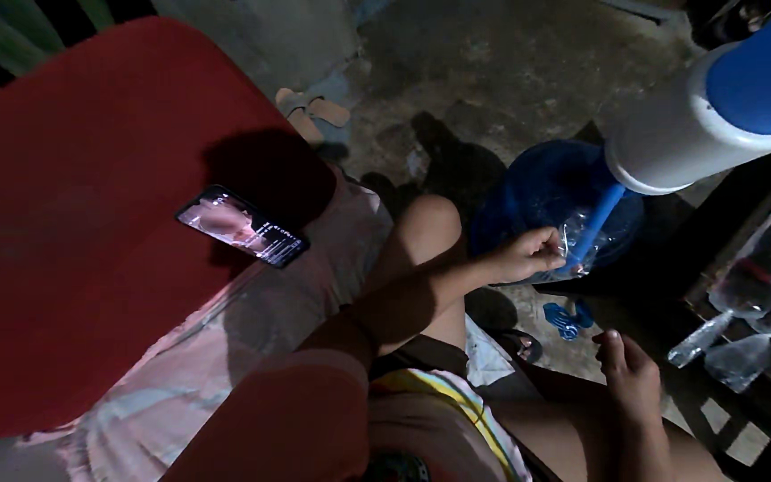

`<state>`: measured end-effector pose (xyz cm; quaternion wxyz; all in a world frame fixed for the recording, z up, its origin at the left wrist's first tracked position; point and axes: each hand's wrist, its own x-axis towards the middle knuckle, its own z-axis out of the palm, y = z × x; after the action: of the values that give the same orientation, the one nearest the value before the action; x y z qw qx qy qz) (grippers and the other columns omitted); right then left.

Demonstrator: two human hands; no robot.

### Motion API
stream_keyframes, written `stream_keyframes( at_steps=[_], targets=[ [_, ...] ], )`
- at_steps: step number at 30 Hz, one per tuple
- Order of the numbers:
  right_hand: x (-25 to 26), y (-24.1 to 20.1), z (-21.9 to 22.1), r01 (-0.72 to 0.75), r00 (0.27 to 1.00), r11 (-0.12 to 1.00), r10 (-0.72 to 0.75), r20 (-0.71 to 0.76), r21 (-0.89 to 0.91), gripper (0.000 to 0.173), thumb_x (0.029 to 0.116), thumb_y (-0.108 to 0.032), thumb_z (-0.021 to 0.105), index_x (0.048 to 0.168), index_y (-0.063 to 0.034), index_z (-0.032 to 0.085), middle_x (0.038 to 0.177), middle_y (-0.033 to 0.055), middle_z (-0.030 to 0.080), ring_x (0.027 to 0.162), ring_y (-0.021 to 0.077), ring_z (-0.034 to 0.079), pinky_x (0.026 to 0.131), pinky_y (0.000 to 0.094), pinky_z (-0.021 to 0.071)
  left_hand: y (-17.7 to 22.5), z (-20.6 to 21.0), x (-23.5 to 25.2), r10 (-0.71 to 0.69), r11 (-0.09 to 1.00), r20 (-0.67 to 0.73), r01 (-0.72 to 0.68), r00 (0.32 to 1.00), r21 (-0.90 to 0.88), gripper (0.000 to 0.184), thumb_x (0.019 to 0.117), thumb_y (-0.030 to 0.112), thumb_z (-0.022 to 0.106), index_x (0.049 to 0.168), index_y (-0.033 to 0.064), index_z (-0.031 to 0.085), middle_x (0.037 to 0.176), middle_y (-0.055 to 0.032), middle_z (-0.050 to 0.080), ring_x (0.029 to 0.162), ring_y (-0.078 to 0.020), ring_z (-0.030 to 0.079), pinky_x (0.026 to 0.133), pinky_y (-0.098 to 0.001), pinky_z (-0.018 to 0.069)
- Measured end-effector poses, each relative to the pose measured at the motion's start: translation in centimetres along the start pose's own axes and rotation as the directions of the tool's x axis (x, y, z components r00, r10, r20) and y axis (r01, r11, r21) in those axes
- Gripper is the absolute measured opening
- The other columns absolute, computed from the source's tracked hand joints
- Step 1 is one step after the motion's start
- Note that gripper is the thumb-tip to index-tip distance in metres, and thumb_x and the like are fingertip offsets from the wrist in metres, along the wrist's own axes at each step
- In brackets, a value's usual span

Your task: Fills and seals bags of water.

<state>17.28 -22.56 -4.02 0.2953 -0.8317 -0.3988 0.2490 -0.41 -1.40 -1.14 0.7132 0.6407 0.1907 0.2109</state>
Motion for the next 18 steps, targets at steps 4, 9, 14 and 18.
stream_keyframes(
  at_steps=[4,9,14,18],
  targets=[
    [0.02,-0.1,-0.01,0.0,1.0,1.0,0.0,-0.012,0.003,0.043,0.1091,-0.023,0.042,0.1,0.0102,0.067,0.072,0.0058,0.058,0.06,0.0021,0.049,0.059,0.0217,0.0435,0.04,0.02,-0.08,-0.019,1.0,0.008,0.019,1.0,-0.002,0.012,0.102,0.0,0.05,0.108,-0.0101,0.051,0.094,-0.0083,0.057,0.084,-0.0044,0.054,0.079,-0.0212,0.047],
    [0.11,-0.09,-0.03,-0.026,1.0,1.0,0.026,0.001,0.003,0.043,0.1094,-0.023,0.041,0.102,0.0108,0.067,0.073,0.0068,0.058,0.061,0.0054,0.05,0.061,0.0263,0.0452,0.32,0.28,-0.47,-0.033,0.999,-0.016,0.033,0.999,-0.021,0.016,0.102,-0.001,0.048,0.113,-0.0121,0.052,0.099,-0.0124,0.061,0.089,-0.0079,0.057,0.083,-0.0251,0.0486],
    [0.21,0.14,0.05,-0.017,1.0,1.0,0.017,0.001,-0.005,0.044,0.1097,-0.024,0.04,0.101,0.0104,0.066,0.073,0.0065,0.058,0.061,0.0044,0.049,0.06,0.0243,0.0445,0.1,0.26,-0.46,-0.032,0.999,-0.016,0.032,0.999,-0.032,0.014,0.1016,-0.001,0.048,0.111,-0.0106,0.052,0.099,-0.0112,0.06,0.089,-0.0068,0.056,0.081,-0.0238,0.0478],
    [0.41,0.3,0.07,-0.021,1.0,1.0,0.021,0.001,-0.02,0.043,0.1097,-0.023,0.041,0.101,0.0104,0.067,0.073,0.0066,0.058,0.061,0.0047,0.049,0.06,0.0245,0.0444,0.18,0.23,-0.48,-0.048,0.999,-0.011,0.048,0.999,0.002,0.015,0.1022,-0.001,0.048,0.112,-0.011,0.052,0.097,-0.0102,0.057,0.086,-0.0066,0.054,0.08,-0.0235,0.0468]
  ],
)
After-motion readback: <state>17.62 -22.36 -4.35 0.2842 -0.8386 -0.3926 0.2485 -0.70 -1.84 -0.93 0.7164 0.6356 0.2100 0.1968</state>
